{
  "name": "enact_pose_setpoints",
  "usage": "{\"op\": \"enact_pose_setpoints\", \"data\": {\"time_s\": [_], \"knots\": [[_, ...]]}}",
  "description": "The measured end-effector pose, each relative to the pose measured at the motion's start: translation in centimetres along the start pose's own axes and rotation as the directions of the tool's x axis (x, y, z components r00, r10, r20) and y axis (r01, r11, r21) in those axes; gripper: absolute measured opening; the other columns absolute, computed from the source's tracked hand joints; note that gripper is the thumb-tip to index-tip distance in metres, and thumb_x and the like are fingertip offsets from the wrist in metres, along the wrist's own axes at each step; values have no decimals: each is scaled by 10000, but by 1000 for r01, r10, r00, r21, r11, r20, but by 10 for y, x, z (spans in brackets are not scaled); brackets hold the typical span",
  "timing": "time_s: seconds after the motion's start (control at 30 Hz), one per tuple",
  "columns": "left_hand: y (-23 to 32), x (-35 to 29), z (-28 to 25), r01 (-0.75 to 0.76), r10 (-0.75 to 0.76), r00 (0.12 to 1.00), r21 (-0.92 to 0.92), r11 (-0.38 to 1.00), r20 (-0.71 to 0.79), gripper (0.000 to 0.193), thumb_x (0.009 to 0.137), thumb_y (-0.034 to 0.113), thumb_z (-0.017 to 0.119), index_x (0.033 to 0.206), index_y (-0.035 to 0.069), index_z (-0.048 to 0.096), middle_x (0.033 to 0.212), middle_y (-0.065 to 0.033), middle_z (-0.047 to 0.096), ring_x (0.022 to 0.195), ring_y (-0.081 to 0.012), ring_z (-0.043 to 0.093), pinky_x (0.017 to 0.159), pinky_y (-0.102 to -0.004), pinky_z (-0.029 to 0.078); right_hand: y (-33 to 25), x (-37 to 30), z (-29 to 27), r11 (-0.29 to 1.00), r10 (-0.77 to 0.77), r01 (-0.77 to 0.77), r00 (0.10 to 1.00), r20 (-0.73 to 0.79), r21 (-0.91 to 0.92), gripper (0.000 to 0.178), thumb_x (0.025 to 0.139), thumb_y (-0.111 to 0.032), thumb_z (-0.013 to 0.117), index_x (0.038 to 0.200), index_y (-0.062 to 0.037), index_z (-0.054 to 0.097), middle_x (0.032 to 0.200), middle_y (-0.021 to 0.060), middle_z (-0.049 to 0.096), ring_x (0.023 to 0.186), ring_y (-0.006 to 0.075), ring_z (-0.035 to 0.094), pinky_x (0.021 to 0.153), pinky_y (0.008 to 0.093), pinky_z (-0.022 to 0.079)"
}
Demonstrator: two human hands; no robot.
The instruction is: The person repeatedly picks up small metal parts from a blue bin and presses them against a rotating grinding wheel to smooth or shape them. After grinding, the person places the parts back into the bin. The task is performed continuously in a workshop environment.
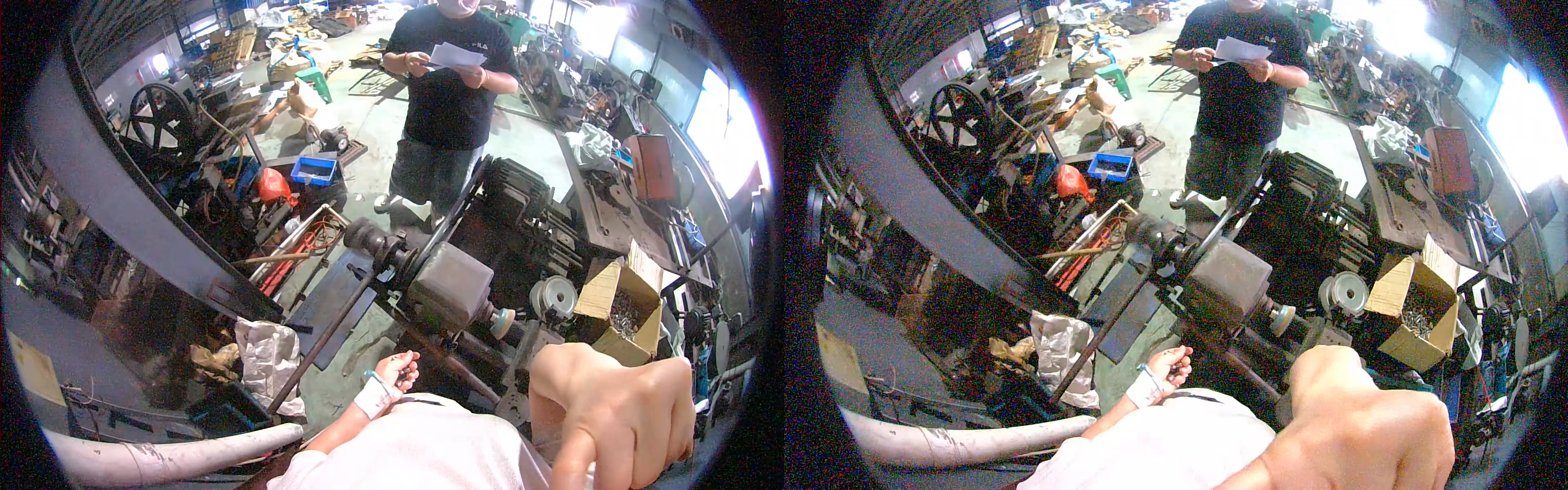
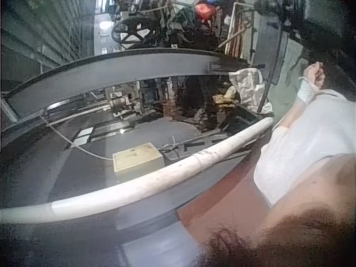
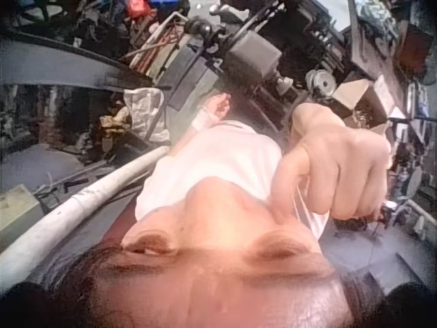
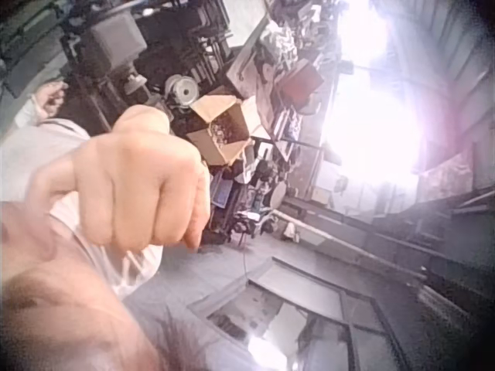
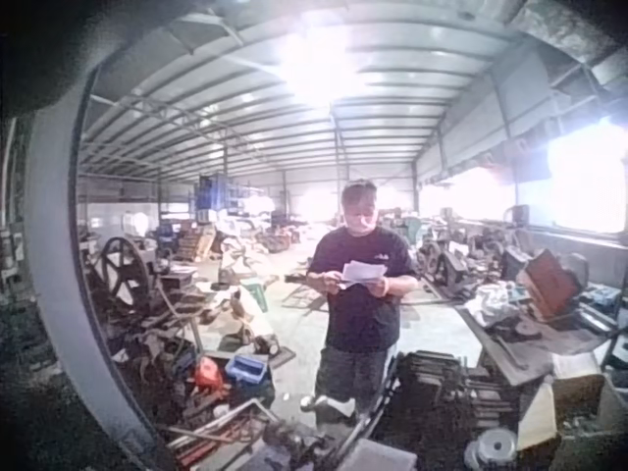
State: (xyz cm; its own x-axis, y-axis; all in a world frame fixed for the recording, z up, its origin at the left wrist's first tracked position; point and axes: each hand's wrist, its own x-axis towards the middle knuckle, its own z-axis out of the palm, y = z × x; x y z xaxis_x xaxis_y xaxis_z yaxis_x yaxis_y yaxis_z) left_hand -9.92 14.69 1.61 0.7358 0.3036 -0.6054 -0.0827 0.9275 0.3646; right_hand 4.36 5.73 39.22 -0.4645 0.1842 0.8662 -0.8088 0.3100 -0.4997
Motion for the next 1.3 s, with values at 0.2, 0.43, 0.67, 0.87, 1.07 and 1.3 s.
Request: {"op": "enact_pose_setpoints", "data": {"time_s": [0.2, 0.43, 0.67, 0.87, 1.07, 1.3], "knots": [[-3, -4, 2, 22, -22, 1000, 24, 999, -15, 184, 847, 238, 501, 897, 61, 495, 620, -25, 473, 519, -121, 434, 331, -204, 270, -1, -1, 8, 1000, -6, 7, 998, -70, 13, 357, 748, 48, 403, 428, -99, 344, 438, -3, 264, 374, 118, 272, 762, 453, 414], [-9, -4, 0, -3, 3, 1000, 0, 1000, -27, 181, 837, 228, 520, 880, 53, 516, 616, -25, 495, 499, -115, 448, 322, -200, 270, 2, -9, 7, 984, -33, 30, 999, 17, 175, 261, 686, 33, 427, 446, -53, 373, 472, 82, 384, 423, 182, 405, 549, 412, 427], [-13, -2, -2, -1, 1, 1000, -38, 999, 7, 179, 833, 225, 529, 875, 51, 527, 609, -29, 501, 496, -114, 447, 327, -194, 270, 2, -1, 8, 999, -28, 27, 998, 54, 25, 310, 713, 59, 413, 451, -103, 380, 470, -10, 329, 384, 104, 294, 773, 452, 407], [-14, -9, 1, -6, 6, 999, -15, 1000, -34, 188, 825, 230, 542, 861, 47, 523, 628, -26, 482, 506, -119, 451, 321, -191, 268, 4, -12, 32, 988, -156, 156, 988, 13, 0, 326, 765, 6, 410, 462, -107, 367, 483, -16, 315, 424, 113, 347, 677, 381, 442], [-16, 0, 6, 29, -30, 999, 6, 1000, 30, 196, 830, 233, 531, 876, 43, 516, 625, -36, 496, 506, -125, 458, 317, -200, 273, -2, -9, 42, 992, -127, 129, 965, 230, 8, 221, 745, 21, 400, 555, -48, 489, 564, 32, 424, 488, 130, 392, 511, 324, 340], [-15, 1, 3, -1, 1, 1000, 17, 1000, -6, 202, 826, 225, 537, 892, 36, 511, 612, -44, 496, 499, -122, 450, 324, -202, 267, 9, -28, 13, 949, -298, 299, 743, -600, -101, 160, 759, -91, 510, 639, -41, 416, 671, 64, 389, 672, 184, 370, 587, 461, 473]]}}
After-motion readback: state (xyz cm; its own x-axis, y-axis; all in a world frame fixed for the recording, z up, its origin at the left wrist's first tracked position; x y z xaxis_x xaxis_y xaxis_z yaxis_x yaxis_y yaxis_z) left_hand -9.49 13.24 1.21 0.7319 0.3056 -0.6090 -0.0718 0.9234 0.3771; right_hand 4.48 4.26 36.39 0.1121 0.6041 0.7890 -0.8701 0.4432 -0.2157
